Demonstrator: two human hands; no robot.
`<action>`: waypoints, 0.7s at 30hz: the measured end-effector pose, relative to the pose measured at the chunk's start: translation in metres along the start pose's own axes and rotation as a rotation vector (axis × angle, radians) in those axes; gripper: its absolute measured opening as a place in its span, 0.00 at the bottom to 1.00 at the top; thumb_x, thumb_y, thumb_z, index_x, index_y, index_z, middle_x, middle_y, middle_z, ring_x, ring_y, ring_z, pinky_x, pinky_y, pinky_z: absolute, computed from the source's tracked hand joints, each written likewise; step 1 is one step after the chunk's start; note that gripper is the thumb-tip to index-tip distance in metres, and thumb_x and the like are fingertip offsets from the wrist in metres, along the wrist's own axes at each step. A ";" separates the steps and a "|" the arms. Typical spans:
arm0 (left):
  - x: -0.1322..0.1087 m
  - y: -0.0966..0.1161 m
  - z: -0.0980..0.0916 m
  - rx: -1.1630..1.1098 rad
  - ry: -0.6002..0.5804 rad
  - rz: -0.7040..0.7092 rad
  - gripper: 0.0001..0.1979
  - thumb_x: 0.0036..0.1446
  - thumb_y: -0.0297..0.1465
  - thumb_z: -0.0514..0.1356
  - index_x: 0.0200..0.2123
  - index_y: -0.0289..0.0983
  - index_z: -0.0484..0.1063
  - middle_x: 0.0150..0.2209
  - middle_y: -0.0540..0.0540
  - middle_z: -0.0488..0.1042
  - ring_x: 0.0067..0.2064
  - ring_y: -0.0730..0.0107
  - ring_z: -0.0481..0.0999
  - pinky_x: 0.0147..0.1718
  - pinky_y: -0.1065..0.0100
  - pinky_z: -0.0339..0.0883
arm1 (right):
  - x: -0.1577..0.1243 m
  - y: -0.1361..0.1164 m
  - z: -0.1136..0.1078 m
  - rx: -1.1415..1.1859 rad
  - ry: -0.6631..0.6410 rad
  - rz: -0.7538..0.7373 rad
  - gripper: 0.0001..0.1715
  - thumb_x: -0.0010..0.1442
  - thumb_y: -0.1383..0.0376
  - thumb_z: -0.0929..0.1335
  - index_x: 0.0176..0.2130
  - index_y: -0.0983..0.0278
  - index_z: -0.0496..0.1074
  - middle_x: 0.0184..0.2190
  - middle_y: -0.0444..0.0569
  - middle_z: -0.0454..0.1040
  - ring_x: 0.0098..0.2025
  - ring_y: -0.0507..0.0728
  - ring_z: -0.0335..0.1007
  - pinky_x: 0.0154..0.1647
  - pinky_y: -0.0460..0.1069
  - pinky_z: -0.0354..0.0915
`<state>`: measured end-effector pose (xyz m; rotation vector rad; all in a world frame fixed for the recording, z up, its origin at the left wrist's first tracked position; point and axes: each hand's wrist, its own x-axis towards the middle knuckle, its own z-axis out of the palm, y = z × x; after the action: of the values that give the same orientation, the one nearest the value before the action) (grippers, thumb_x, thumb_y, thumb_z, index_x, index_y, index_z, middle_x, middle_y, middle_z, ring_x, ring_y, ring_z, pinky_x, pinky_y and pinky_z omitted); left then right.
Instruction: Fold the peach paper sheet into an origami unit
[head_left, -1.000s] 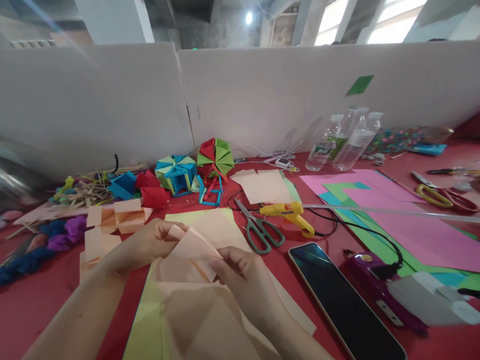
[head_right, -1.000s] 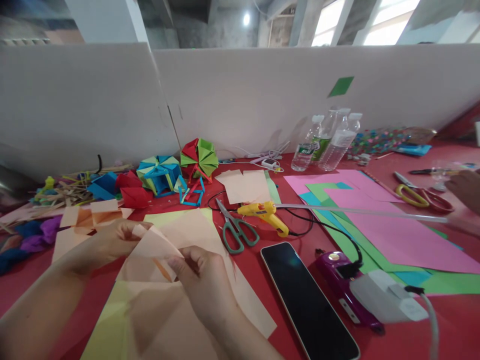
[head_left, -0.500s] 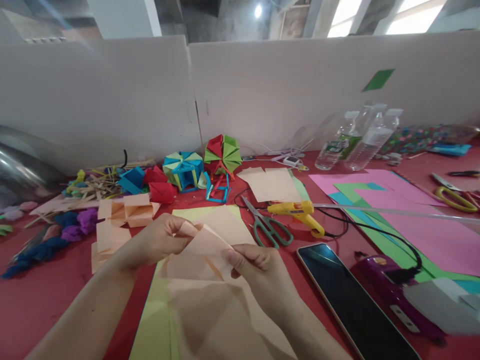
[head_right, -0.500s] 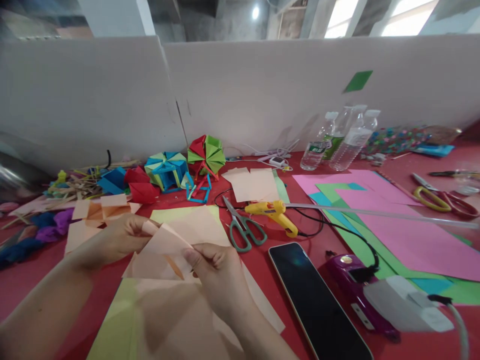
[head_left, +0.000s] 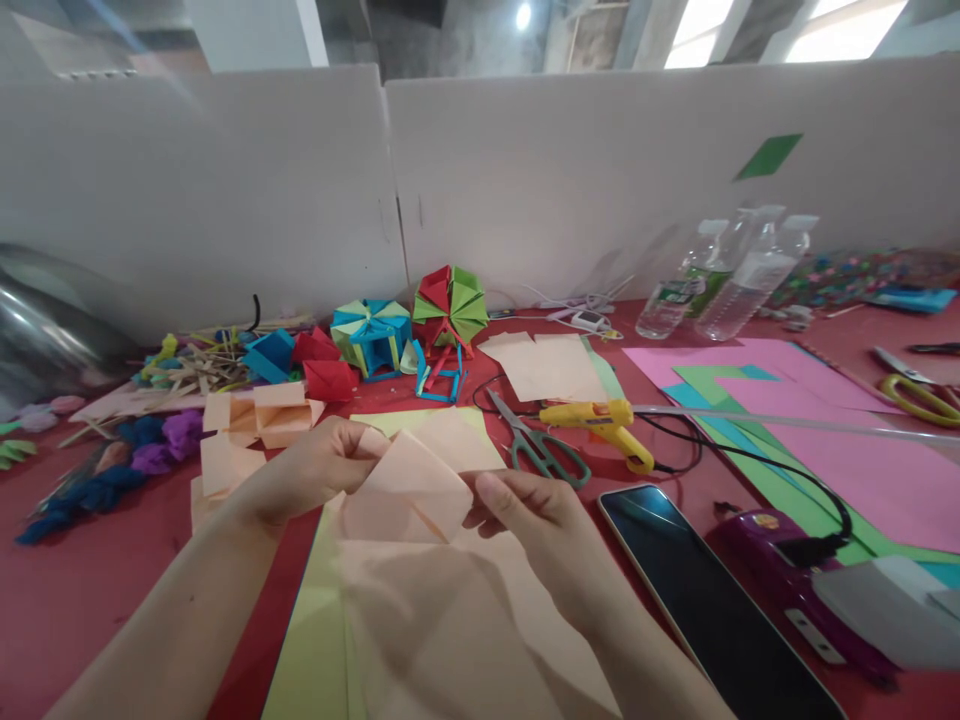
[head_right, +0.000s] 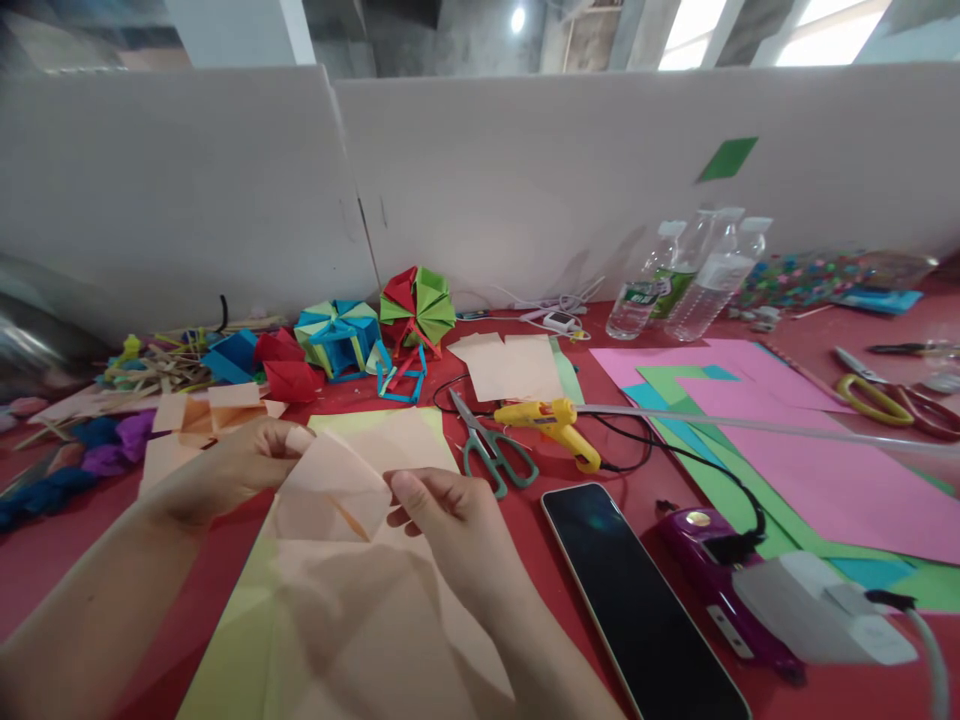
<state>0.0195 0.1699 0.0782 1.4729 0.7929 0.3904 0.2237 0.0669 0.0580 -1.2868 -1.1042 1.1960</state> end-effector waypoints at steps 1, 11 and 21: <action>0.000 0.000 0.000 0.002 0.000 -0.001 0.08 0.46 0.27 0.63 0.32 0.37 0.80 0.23 0.49 0.76 0.24 0.70 0.73 0.26 0.70 0.66 | 0.000 0.001 0.000 -0.037 -0.013 -0.004 0.16 0.55 0.55 0.67 0.33 0.63 0.78 0.24 0.46 0.75 0.28 0.51 0.70 0.30 0.46 0.64; -0.001 0.004 0.007 -0.007 -0.038 -0.044 0.12 0.44 0.30 0.65 0.35 0.34 0.78 0.23 0.48 0.75 0.24 0.69 0.73 0.25 0.69 0.68 | 0.000 -0.001 0.001 -0.135 -0.016 -0.035 0.11 0.53 0.59 0.69 0.29 0.64 0.76 0.23 0.44 0.72 0.28 0.50 0.66 0.29 0.44 0.61; 0.004 0.002 0.015 0.027 -0.085 -0.034 0.09 0.45 0.27 0.61 0.32 0.34 0.77 0.20 0.52 0.71 0.23 0.72 0.70 0.23 0.74 0.61 | 0.001 -0.003 0.000 -0.213 -0.037 -0.108 0.13 0.57 0.60 0.66 0.39 0.62 0.76 0.33 0.46 0.78 0.37 0.55 0.72 0.35 0.46 0.65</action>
<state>0.0325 0.1620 0.0780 1.4894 0.7568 0.2913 0.2238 0.0676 0.0607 -1.3515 -1.3395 1.0467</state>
